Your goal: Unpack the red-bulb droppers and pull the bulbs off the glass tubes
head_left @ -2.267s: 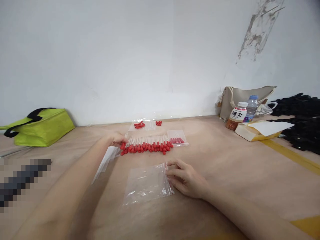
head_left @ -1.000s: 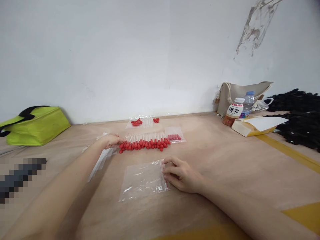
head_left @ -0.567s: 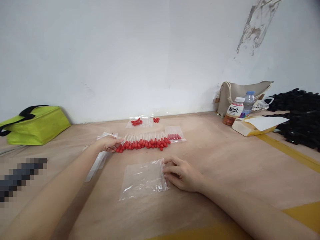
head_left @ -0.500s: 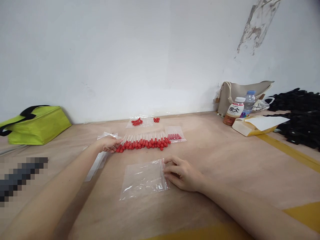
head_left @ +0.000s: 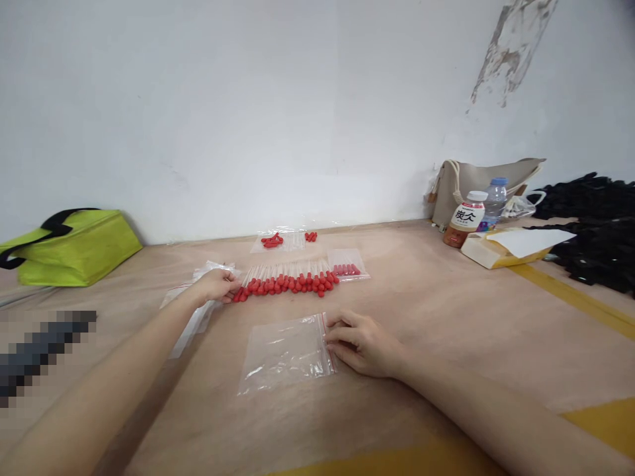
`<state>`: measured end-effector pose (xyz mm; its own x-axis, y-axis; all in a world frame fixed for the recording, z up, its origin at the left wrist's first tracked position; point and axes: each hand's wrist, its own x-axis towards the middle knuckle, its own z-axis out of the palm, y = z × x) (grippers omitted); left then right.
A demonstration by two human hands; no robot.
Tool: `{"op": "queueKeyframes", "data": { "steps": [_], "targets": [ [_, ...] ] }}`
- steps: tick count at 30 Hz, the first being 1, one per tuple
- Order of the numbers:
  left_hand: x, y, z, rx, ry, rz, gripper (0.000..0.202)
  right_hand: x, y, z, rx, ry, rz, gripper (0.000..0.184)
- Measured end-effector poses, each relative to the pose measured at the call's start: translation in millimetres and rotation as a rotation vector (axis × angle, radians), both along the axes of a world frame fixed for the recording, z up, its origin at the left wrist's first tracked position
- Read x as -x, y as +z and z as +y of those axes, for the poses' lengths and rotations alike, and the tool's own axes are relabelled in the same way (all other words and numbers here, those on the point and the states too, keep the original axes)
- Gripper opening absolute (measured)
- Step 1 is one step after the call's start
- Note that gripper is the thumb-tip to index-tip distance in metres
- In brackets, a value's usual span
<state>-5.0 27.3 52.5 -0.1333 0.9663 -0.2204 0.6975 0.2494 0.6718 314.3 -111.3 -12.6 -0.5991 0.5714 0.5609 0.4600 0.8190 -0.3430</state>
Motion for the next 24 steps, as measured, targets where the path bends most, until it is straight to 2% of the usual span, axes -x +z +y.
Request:
{"op": "queueKeyframes", "data": {
  "steps": [3, 6, 8, 9, 10, 13, 16, 19, 21, 22, 24],
  "targets": [
    [-4.2, 0.8, -16.4, -0.156, -0.035, 0.084, 0.021, 0.7, 2.4, 0.1, -0.01, -0.026, -0.004, 0.015],
    [-21.9, -2.4, -50.8, -0.375, -0.107, 0.157, 0.014, 1.9, 8.6, -0.7, -0.022, -0.042, 0.011, 0.015],
    [-40.1, -8.4, -78.0, -0.572, -0.392, 0.233, 0.016, 2.7, 12.8, -1.7, -0.029, -0.007, -0.022, 0.019],
    [-49.5, -12.4, -90.2, -0.575, -0.549, 0.23, 0.017, 3.2, 14.1, -2.2, -0.032, 0.02, -0.055, 0.021],
    [-58.4, -16.7, -100.4, -0.57, -0.622, 0.217, 0.018, 3.7, 14.8, -2.7, -0.029, 0.048, -0.091, 0.024],
    [-77.1, -29.2, -115.2, -0.463, -0.626, 0.164, 0.024, 5.2, 12.9, -3.9, 0.011, 0.115, -0.15, 0.025],
    [-83.4, -35.5, -113.0, -0.24, -0.602, 0.102, 0.038, 5.5, 8.8, -3.0, 0.046, 0.112, -0.092, 0.025],
    [-79.8, -30.7, -109.8, -0.088, -0.661, 0.047, 0.028, -0.2, 7.6, 6.2, 0.055, -0.056, 0.014, 0.02],
    [-68.7, -21.6, -109.2, -0.124, -0.67, 0.037, 0.026, -9.6, 9.2, 20.1, 0.111, -0.271, 0.063, 0.016],
    [-59.0, -16.1, -108.5, -0.165, -0.647, 0.026, 0.027, -15.8, 10.6, 29.4, 0.178, -0.411, 0.077, 0.016],
    [-30.0, -5.7, -104.7, -0.252, -0.543, -0.01, 0.026, -29.9, 14.5, 51.7, 0.421, -0.817, 0.129, 0.026]
  ]
}}
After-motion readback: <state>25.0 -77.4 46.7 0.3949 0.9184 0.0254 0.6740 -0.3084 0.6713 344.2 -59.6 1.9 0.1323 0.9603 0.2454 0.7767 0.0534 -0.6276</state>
